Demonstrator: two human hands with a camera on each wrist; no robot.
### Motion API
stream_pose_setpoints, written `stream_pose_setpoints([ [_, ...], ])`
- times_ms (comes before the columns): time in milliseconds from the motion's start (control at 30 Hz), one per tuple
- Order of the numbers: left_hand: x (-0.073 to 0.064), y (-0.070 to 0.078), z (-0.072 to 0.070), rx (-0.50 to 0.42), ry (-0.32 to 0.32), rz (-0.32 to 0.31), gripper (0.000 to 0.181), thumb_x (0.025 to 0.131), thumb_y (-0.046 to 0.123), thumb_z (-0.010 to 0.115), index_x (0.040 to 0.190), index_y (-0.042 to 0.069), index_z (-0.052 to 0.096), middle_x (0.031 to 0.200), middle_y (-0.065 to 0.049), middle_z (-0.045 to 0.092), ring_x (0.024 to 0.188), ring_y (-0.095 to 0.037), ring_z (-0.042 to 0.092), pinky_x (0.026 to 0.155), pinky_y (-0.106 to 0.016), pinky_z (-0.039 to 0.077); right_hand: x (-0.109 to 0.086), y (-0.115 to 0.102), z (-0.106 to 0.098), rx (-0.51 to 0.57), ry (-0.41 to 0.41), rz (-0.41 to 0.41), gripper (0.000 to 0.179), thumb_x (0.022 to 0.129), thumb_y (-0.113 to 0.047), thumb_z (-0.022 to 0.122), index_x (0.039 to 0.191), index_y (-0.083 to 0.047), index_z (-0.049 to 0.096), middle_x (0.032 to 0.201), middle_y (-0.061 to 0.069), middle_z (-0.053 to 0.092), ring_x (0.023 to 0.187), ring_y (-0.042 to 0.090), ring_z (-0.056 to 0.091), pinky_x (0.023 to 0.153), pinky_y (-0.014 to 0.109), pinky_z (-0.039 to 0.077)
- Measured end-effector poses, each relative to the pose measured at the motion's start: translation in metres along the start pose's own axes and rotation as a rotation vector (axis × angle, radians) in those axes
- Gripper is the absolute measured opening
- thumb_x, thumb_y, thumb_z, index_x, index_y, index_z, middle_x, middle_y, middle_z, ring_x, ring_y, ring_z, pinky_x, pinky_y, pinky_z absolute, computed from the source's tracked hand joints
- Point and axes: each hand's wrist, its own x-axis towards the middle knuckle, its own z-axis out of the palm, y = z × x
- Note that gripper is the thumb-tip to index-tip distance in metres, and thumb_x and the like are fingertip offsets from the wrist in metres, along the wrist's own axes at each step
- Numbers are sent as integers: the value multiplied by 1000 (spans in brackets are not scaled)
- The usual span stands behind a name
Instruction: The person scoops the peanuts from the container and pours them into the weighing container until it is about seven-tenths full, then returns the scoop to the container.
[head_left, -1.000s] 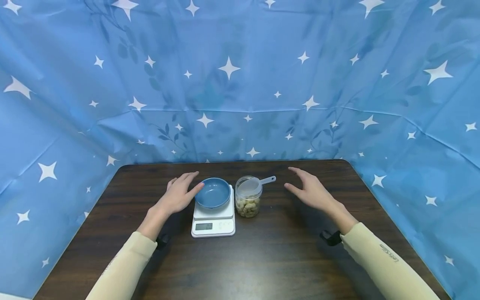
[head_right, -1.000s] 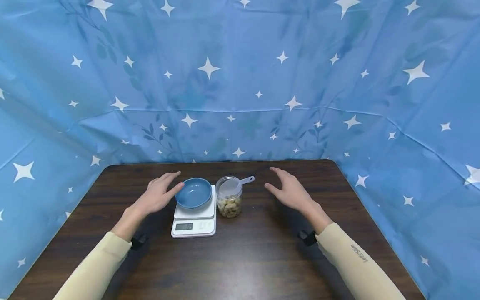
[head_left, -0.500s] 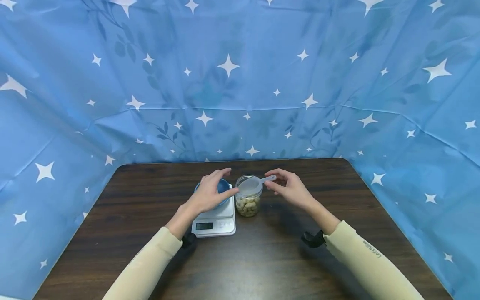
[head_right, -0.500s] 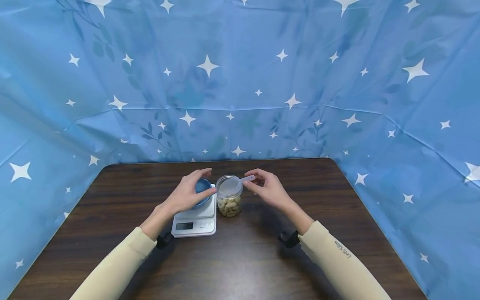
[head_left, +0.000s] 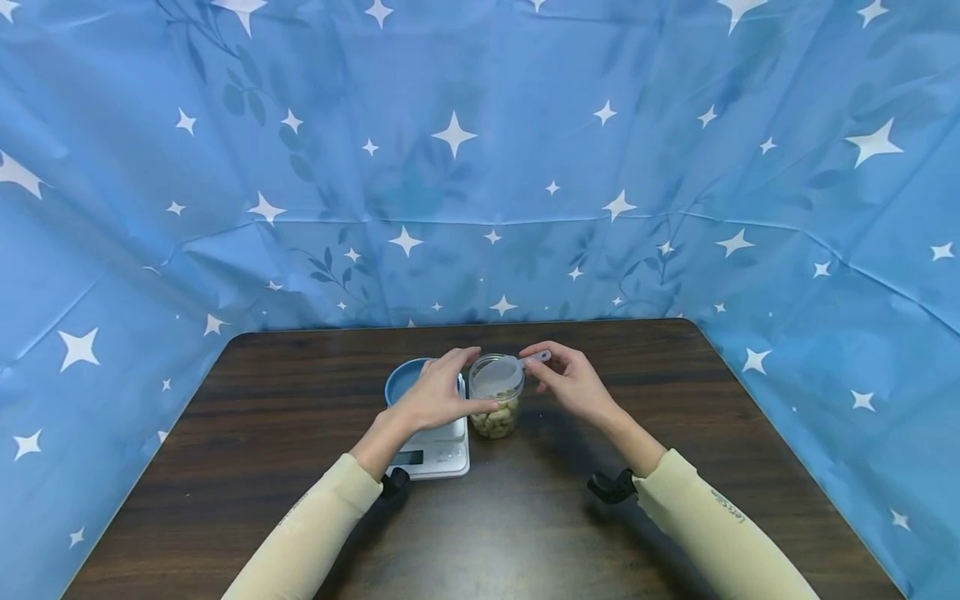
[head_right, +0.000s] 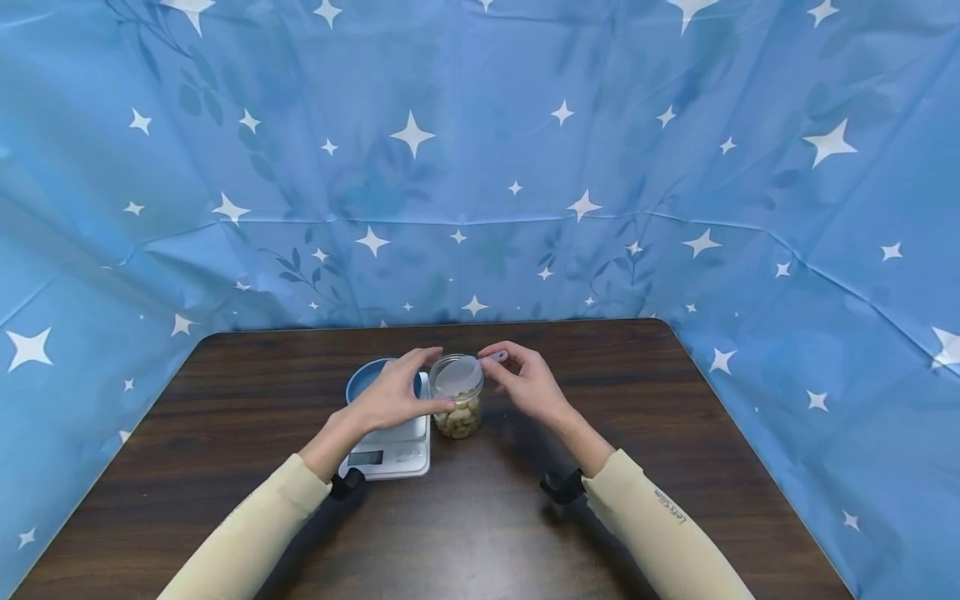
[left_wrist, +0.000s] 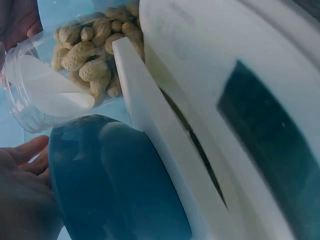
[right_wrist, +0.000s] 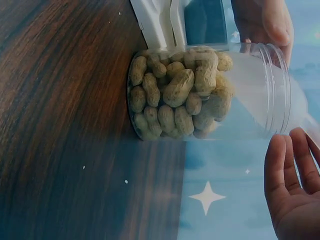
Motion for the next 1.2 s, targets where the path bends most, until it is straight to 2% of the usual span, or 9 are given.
stream_pose_setpoints([
  [133, 3, 1, 1, -13, -2, 9, 99, 82, 64, 78, 155, 7, 42, 150, -9, 52, 133, -24, 51, 114, -53, 30, 2, 2, 1, 6, 3, -22, 24, 107, -9, 57, 122, 6, 65, 111, 18, 69, 92, 35, 68, 81, 46, 59],
  [267, 7, 2, 3, -13, -1, 7, 98, 81, 62, 80, 153, 5, 45, 146, -10, 56, 128, -24, 55, 112, -53, 33, 2, 4, 3, 28, 19, -31, 25, 107, -10, 56, 122, 9, 64, 115, 20, 68, 97, 29, 69, 85, 36, 58],
  [433, 9, 2, 4, -30, -9, 14, 91, 81, 58, 82, 148, 6, 51, 131, -7, 65, 111, -20, 62, 95, -44, 50, 2, 6, 6, 75, 39, -21, 25, 106, -8, 57, 122, 10, 64, 117, 23, 69, 101, 28, 69, 87, 35, 57],
  [533, 11, 2, 4, -31, -11, 18, 88, 80, 58, 83, 146, 7, 53, 127, -6, 66, 107, -17, 64, 87, -38, 53, 3, 5, 5, 64, 48, -16, 23, 106, -9, 58, 120, 8, 66, 115, 22, 69, 100, 29, 69, 86, 37, 58],
  [800, 14, 3, 3, -40, -9, 15, 83, 81, 56, 83, 144, 10, 55, 127, -4, 66, 106, -15, 64, 86, -36, 54, 8, -2, 1, 30, 43, -60, 21, 108, -11, 55, 118, 4, 66, 116, 20, 67, 101, 32, 69, 90, 54, 54],
  [1000, 15, 3, 4, -33, -29, 19, 87, 81, 52, 85, 147, 7, 51, 129, -7, 65, 110, -20, 64, 88, -40, 54, 13, -14, -8, -11, 27, -101, 18, 108, -7, 52, 117, 5, 62, 119, 21, 64, 105, 35, 67, 90, 51, 55],
  [1200, 14, 3, 3, -50, -39, 0, 89, 80, 50, 87, 147, 3, 50, 131, -11, 64, 117, -25, 63, 92, -45, 53, 19, -29, -17, -130, -38, -100, 18, 109, -11, 52, 118, 3, 61, 118, 19, 65, 105, 32, 69, 85, 39, 58],
])
